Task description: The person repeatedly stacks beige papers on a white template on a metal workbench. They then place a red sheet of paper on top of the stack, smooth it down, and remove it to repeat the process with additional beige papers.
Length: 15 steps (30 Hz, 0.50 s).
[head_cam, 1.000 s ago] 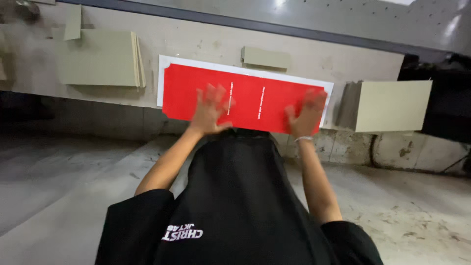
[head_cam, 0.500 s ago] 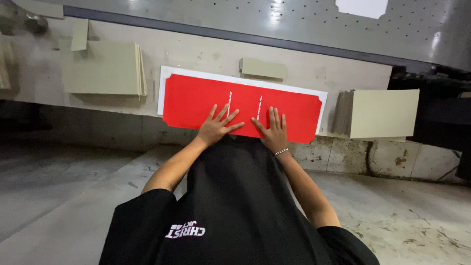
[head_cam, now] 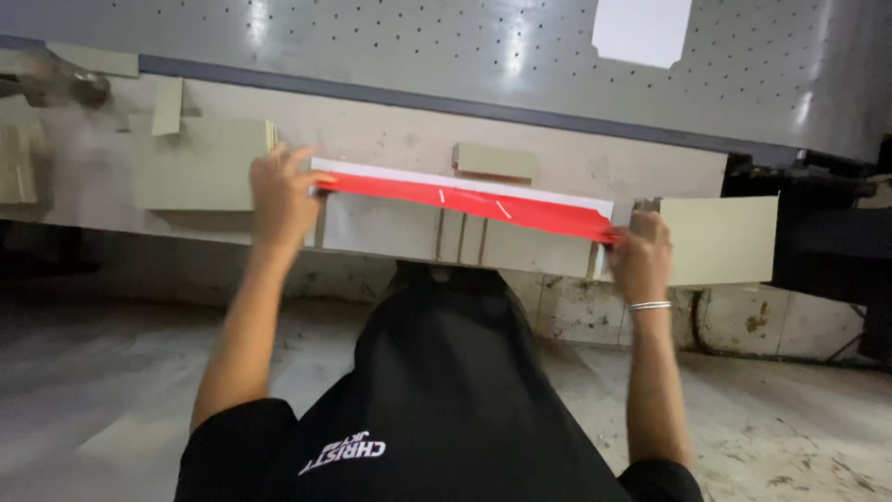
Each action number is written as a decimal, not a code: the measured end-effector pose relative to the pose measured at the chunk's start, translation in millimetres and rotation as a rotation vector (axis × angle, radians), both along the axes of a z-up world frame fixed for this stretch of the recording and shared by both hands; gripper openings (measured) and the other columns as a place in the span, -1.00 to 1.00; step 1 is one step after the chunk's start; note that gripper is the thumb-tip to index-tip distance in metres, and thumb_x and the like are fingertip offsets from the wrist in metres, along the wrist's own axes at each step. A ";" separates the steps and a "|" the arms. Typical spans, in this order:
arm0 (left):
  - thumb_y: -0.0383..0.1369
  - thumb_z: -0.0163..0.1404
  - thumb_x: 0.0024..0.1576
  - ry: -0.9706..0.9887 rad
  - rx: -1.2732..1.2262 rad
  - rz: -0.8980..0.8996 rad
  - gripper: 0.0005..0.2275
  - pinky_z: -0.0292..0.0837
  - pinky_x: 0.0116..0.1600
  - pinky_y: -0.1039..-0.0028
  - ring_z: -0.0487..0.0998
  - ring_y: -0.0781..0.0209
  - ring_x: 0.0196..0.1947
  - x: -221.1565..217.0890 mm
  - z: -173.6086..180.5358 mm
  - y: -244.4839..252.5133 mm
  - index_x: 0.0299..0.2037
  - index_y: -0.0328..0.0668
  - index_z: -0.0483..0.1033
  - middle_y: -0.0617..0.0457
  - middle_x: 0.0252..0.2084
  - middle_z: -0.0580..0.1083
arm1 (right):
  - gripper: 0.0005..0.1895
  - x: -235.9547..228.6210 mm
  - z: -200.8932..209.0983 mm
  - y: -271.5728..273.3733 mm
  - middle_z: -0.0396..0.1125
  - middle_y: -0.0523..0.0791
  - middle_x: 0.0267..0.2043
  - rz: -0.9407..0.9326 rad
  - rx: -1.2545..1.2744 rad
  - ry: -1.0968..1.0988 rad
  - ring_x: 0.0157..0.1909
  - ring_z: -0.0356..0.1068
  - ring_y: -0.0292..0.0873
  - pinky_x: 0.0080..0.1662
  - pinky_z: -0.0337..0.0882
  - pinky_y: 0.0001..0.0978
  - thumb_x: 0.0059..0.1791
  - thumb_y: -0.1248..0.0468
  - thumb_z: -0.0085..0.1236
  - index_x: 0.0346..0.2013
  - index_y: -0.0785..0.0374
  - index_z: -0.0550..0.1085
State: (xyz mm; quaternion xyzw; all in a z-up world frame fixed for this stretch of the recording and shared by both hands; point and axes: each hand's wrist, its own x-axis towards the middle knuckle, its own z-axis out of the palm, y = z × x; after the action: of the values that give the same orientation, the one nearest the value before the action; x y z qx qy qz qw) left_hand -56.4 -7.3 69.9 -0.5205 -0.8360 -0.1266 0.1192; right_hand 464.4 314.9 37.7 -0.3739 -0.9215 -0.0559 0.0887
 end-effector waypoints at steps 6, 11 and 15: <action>-0.11 0.40 -0.07 -0.671 0.047 0.091 -0.79 0.38 0.29 0.19 0.50 0.02 0.17 -63.9 -10.4 4.5 -0.29 0.52 0.64 0.47 0.17 0.45 | -0.84 -15.8 39.1 57.9 0.31 -0.27 0.07 -0.192 -0.423 0.228 0.19 0.36 -0.01 0.12 0.40 -0.04 -0.11 0.23 0.38 -0.32 -0.15 0.58; -0.31 0.38 0.00 -1.137 0.416 0.201 -0.57 0.29 0.30 0.16 0.41 0.07 0.21 -64.8 65.2 13.0 0.09 0.07 0.57 0.09 0.19 0.44 | -0.63 -74.6 80.2 72.8 0.40 0.05 -0.07 -0.268 -0.815 0.625 0.05 0.43 0.16 0.11 0.44 -0.11 -0.11 0.20 0.56 -0.18 0.34 0.57; -0.19 0.49 0.06 -1.155 0.467 0.374 -0.38 0.33 0.21 -0.04 0.42 -0.07 0.20 -187.0 20.0 36.3 0.23 -0.20 0.41 -0.12 0.17 0.42 | -0.70 -157.1 78.9 122.5 0.35 0.02 -0.42 -0.197 -0.810 0.685 -0.30 0.31 -0.21 -0.20 0.37 -0.20 -0.07 0.17 0.52 -0.28 0.31 0.58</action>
State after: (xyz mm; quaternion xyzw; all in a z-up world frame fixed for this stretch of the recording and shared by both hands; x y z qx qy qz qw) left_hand -243.3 29.1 89.9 -0.1745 -0.7925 -0.5417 -0.2194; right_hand 307.3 437.4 116.7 -0.4597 -0.7484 0.4208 0.2271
